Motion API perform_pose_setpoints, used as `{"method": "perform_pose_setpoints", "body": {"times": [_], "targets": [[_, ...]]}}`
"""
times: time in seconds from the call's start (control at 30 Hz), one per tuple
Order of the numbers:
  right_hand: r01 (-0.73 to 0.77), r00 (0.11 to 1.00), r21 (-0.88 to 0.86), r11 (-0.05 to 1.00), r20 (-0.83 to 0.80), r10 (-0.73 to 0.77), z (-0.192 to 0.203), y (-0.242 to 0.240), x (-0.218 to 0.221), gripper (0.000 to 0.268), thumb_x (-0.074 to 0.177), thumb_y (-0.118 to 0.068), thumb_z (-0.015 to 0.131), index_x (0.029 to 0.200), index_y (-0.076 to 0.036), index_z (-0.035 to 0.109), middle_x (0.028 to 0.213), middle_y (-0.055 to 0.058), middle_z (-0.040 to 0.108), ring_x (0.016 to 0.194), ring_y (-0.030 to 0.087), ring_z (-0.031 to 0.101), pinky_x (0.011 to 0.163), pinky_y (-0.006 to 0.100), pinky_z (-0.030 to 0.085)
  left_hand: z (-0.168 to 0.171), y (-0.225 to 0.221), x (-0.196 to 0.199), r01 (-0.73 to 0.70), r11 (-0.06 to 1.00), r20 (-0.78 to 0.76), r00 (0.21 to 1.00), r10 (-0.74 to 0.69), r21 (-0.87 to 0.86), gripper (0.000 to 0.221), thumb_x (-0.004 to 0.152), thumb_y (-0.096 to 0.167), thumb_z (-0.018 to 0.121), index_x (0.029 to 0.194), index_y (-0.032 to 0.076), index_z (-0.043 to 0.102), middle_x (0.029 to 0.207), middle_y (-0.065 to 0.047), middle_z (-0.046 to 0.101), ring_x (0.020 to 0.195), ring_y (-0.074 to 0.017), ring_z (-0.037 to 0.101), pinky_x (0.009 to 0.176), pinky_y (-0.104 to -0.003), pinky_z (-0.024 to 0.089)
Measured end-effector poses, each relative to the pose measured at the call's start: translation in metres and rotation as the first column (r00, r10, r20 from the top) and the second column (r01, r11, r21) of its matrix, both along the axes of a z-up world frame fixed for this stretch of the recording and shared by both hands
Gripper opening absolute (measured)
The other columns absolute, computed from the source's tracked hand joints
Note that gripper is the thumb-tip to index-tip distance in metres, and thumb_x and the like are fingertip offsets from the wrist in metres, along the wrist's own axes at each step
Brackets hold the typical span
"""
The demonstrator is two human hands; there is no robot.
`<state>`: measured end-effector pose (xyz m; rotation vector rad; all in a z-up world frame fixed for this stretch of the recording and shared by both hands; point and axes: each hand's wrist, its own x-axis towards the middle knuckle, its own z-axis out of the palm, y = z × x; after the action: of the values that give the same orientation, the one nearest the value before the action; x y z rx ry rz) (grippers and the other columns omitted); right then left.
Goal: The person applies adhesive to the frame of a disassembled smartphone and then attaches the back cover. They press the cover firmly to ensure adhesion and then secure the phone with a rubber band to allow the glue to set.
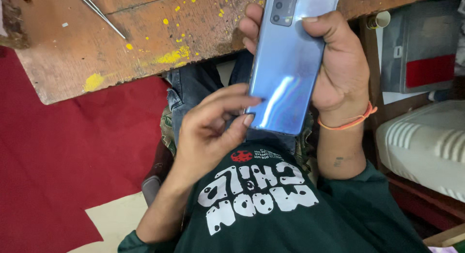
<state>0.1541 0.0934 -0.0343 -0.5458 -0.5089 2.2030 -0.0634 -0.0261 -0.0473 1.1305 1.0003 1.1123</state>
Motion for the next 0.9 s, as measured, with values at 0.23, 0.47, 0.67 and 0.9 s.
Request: {"method": "perform_pose_setpoints", "body": {"times": [0.23, 0.47, 0.67, 0.9], "targets": [[-0.019, 0.999, -0.022, 1.000, -0.049, 0.018, 0.001, -0.007, -0.002, 0.062, 0.101, -0.015, 0.057, 0.157, 0.006, 0.042, 0.151, 0.021, 0.053, 0.142, 0.030, 0.054, 0.127, 0.058, 0.041, 0.001, -0.012, 0.004, -0.083, 0.853, -0.227, 0.947, 0.229, 0.515, 0.020, 0.102, 0.000, 0.073, 0.121, 0.003, 0.072, 0.144, -0.017, 0.060, 0.104, -0.0198, 0.070, 0.091, -0.027, 0.059], [-0.044, 0.990, -0.055, 0.998, -0.136, 0.037, -0.005, -0.027, -0.004, 0.055, 0.104, -0.014, 0.054, 0.154, 0.006, 0.043, 0.147, 0.019, 0.056, 0.132, 0.029, 0.057, 0.126, 0.059, 0.039, 0.016, -0.025, -0.001, 0.170, 0.641, -0.487, 0.797, 0.358, 0.748, 0.044, 0.087, 0.021, 0.087, 0.118, -0.004, 0.070, 0.129, -0.016, 0.065, 0.106, -0.0325, 0.066, 0.093, -0.041, 0.057], [-0.053, 0.974, -0.210, 0.976, -0.225, 0.004, -0.021, -0.062, -0.006, 0.055, 0.105, -0.013, 0.051, 0.155, 0.008, 0.040, 0.146, 0.019, 0.056, 0.134, 0.028, 0.058, 0.127, 0.057, 0.040, 0.009, -0.048, -0.001, 0.225, 0.550, -0.489, 0.776, 0.398, 0.804, 0.031, 0.092, 0.011, 0.090, 0.116, -0.001, 0.074, 0.123, -0.011, 0.069, 0.106, -0.0265, 0.064, 0.093, -0.040, 0.056], [-0.143, 0.927, -0.371, 0.918, -0.375, -0.007, -0.039, -0.092, -0.002, 0.059, 0.105, -0.013, 0.051, 0.158, 0.009, 0.040, 0.145, 0.020, 0.058, 0.136, 0.031, 0.058, 0.128, 0.056, 0.039, 0.007, -0.063, 0.006, 0.294, 0.468, -0.501, 0.760, 0.415, 0.833, 0.024, 0.095, 0.006, 0.086, 0.115, -0.001, 0.075, 0.119, -0.009, 0.070, 0.103, -0.0245, 0.062, 0.091, -0.039, 0.053]]}}
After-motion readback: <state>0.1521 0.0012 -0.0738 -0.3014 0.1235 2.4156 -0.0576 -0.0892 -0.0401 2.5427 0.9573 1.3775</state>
